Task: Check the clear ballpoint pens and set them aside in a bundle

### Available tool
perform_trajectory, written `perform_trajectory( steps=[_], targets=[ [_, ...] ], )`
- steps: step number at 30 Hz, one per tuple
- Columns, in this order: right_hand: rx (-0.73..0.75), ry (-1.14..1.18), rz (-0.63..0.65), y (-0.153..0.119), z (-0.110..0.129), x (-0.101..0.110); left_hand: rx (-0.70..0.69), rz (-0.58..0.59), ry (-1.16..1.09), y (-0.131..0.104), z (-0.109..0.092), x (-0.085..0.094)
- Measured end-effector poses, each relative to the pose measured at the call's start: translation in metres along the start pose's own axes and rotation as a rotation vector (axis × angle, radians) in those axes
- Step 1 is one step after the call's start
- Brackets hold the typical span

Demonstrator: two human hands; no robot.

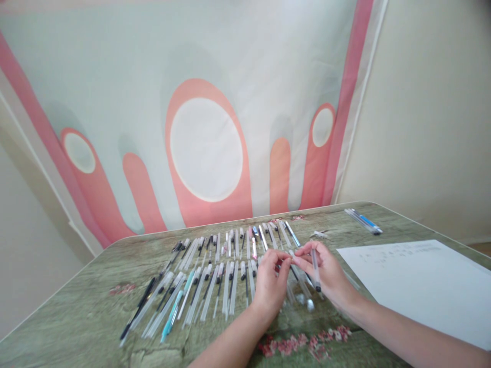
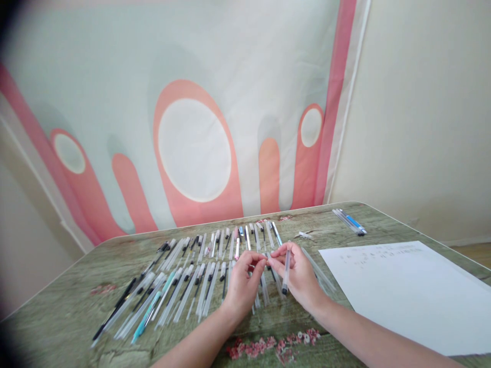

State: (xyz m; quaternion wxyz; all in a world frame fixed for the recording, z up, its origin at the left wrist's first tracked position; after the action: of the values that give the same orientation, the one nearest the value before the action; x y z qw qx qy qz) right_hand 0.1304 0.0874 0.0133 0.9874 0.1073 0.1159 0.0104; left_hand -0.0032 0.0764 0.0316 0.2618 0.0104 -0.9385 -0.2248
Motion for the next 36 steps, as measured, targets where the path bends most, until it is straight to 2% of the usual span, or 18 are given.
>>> perform_trajectory(
  steps=[10, 16, 20, 24, 27, 31, 36],
  targets=[
    [0.010, -0.027, 0.007, 0.003, 0.003, 0.000, -0.120, -0.004, 0.143, 0.001, -0.008, 0.005],
    [0.000, -0.044, 0.002, 0.002, 0.000, 0.000, -0.101, -0.010, 0.126, 0.000, -0.008, 0.006],
    [0.002, -0.049, 0.026, 0.002, 0.000, -0.002, -0.014, 0.021, -0.021, 0.002, 0.003, -0.001],
    [0.002, -0.049, 0.035, -0.002, 0.005, -0.003, 0.138, 0.091, -0.295, 0.005, 0.016, -0.010],
    [0.031, -0.010, 0.060, -0.005, 0.009, -0.002, 0.240, 0.086, -0.453, 0.007, 0.022, -0.010],
    [0.112, -0.094, 0.195, -0.012, 0.018, -0.007, 0.322, 0.101, -0.613, 0.006, 0.023, -0.011],
    [0.116, -0.131, 0.208, -0.020, 0.027, -0.012, 0.355, 0.181, -0.751, 0.001, 0.020, -0.020]
  ],
)
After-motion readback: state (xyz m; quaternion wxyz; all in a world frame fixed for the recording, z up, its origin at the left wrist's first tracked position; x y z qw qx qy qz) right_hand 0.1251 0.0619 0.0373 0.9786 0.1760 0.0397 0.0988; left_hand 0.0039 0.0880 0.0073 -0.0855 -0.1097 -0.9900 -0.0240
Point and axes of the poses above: each hand's wrist, its own y-axis towards the middle knuckle, its own x-axis out of the back of the hand, z = x × y, the point moved 7 cm from there along y, towards the middle knuckle, and after that the axes turned 7 degrees about y, right-handed, at the moved point
